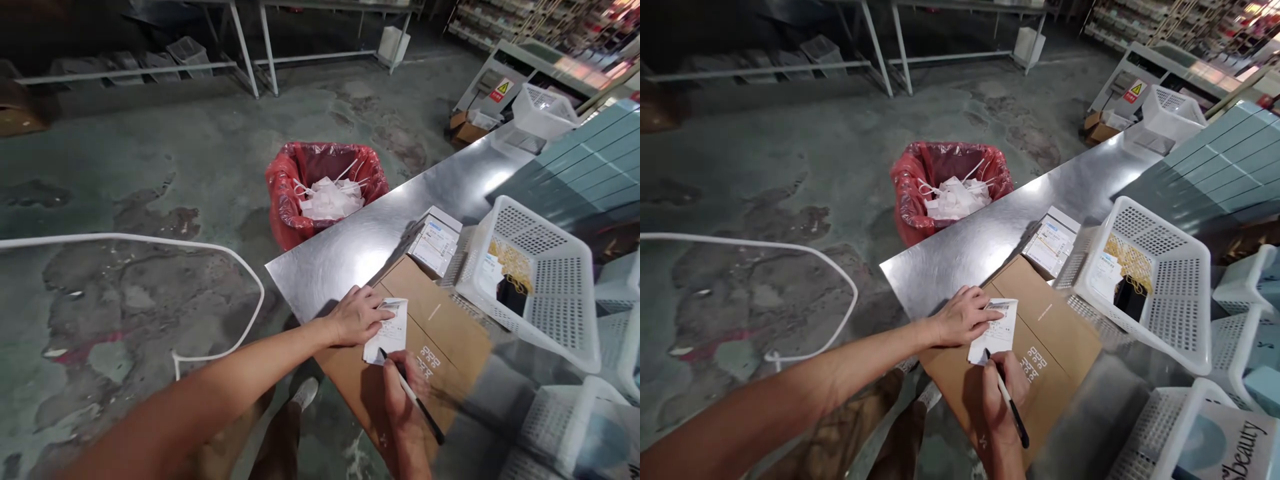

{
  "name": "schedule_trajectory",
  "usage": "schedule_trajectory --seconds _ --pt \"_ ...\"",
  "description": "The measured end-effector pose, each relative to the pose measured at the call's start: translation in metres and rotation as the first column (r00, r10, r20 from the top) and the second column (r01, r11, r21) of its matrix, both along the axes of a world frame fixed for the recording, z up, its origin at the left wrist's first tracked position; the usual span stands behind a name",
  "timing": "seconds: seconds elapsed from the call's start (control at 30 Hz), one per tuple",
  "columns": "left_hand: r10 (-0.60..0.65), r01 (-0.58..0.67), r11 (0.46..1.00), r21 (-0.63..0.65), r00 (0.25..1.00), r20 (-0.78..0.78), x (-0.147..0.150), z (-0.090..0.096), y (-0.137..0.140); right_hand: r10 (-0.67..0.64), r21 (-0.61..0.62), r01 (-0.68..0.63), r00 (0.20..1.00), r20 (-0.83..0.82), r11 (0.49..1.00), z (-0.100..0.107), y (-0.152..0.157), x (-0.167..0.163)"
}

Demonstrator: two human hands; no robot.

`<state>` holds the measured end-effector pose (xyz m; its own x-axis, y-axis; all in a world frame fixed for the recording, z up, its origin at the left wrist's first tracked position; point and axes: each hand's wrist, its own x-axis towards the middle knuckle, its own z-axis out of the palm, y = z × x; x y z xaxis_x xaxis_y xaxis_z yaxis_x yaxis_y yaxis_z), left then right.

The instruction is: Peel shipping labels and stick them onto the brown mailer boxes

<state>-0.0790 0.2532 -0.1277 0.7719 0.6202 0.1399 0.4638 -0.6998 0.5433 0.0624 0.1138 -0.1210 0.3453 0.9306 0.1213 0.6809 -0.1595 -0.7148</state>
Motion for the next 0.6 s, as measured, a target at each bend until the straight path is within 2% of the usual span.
schedule_trajectory --seconds 0.1,0.3,0.6 --pt "-0.002 0.002 1.000 0.006 1.000 0.008 0.0009 -0.0008 0.0007 -0.035 -0.043 0.035 0.999 -0.012 0.998 -0.0002 -0.0017 0.0011" --pt "-0.009 0.010 1.000 0.023 1.000 -0.007 0.0001 -0.0006 0.0015 -0.014 0.043 0.015 1.000 -0.011 0.999 0.0043 0.0005 0.0010" --pt "-0.006 0.006 1.000 0.019 1.000 -0.002 0.0001 -0.0017 0.0009 -0.023 -0.061 0.022 1.000 -0.012 0.998 -0.0044 -0.0054 0.0070"
